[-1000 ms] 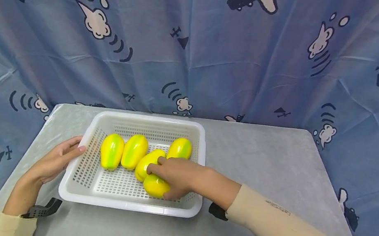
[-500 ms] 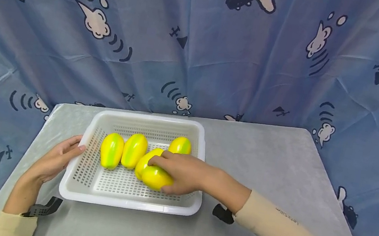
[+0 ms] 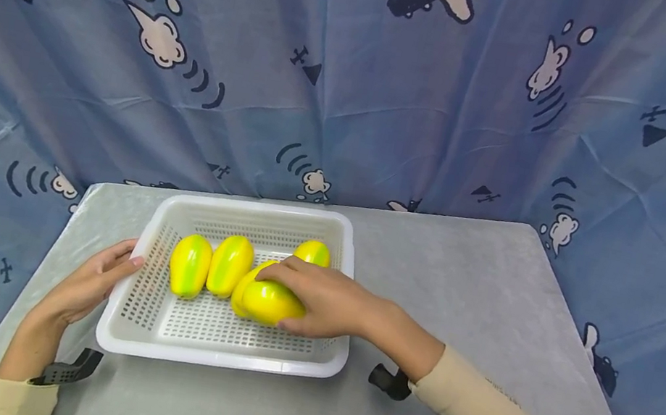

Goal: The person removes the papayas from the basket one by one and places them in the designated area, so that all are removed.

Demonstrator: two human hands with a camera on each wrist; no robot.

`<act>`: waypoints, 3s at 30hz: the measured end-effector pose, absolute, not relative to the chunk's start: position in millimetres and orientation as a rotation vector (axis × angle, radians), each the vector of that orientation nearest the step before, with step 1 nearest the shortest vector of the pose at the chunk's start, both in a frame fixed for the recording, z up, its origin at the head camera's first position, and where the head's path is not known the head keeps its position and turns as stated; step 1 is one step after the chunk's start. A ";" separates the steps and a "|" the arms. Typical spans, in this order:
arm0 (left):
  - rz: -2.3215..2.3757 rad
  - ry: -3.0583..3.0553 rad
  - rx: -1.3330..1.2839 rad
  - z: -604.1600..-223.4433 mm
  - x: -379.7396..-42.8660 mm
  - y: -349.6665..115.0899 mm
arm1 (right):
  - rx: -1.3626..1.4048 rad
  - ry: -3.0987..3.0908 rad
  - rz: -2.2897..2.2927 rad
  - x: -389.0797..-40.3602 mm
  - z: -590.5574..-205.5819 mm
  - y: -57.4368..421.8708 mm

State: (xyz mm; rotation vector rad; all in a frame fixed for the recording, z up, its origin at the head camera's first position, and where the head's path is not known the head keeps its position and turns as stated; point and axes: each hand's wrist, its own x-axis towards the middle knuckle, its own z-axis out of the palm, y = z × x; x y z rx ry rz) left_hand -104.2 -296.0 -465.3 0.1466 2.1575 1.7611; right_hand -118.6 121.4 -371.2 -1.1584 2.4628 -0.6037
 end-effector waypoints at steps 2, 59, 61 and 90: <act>1.762 2.160 0.155 -465.0 -105.1 -295.9 | -1.140 2.472 -0.646 -118.0 -371.3 123.5; 1.778 2.139 0.182 -463.5 -97.6 -302.7 | -0.327 2.678 -1.975 -85.7 -428.8 222.1; 1.784 2.130 0.195 -464.8 -100.2 -300.9 | -0.282 2.684 -1.979 -86.8 -432.0 226.8; 1.784 2.149 0.161 -466.2 -102.3 -296.8 | -0.060 2.869 -1.510 -87.8 -470.2 240.8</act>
